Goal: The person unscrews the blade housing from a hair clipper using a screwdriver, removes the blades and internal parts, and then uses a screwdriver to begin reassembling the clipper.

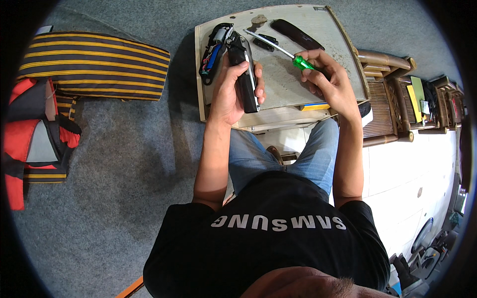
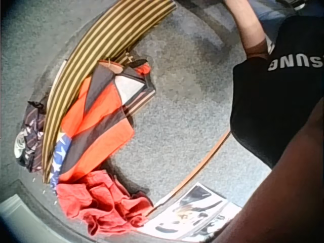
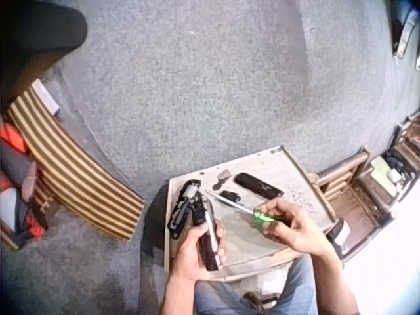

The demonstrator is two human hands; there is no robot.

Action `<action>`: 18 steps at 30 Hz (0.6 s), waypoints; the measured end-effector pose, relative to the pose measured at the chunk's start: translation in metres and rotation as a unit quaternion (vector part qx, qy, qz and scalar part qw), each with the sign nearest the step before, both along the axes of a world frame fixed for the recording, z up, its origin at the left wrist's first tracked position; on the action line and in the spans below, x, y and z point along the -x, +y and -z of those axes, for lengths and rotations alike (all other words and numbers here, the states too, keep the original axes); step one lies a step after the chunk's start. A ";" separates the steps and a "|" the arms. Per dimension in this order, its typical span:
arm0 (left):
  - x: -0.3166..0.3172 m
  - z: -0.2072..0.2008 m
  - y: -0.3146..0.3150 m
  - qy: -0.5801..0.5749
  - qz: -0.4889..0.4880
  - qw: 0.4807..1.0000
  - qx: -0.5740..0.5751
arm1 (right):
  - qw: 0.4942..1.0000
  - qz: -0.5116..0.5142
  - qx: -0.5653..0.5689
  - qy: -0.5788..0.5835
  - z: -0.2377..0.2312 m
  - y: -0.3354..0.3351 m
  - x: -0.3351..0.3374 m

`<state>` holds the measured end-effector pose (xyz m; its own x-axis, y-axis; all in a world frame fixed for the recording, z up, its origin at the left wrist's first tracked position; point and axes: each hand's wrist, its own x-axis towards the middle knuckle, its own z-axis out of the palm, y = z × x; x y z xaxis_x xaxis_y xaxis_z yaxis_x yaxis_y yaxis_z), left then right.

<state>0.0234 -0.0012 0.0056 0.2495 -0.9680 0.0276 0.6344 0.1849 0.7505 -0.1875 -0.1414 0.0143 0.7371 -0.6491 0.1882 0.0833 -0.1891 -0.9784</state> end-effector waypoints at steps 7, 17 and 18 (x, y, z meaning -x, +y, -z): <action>0.001 0.000 0.000 -0.014 -0.006 1.000 0.004 | 1.000 0.006 0.004 -0.003 0.001 0.001 -0.002; 0.004 -0.002 0.001 -0.047 -0.020 0.999 0.013 | 1.000 0.004 0.010 0.005 -0.001 0.001 0.000; 0.004 -0.002 0.001 -0.046 -0.020 0.999 0.015 | 1.000 0.005 0.012 0.008 -0.001 0.001 0.000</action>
<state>0.0196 0.0000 0.0077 0.2822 -0.9559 0.0813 0.5552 0.2319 0.7987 -0.1874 -0.1408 0.0155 0.7331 -0.6521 0.1932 0.0665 -0.2141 -0.9746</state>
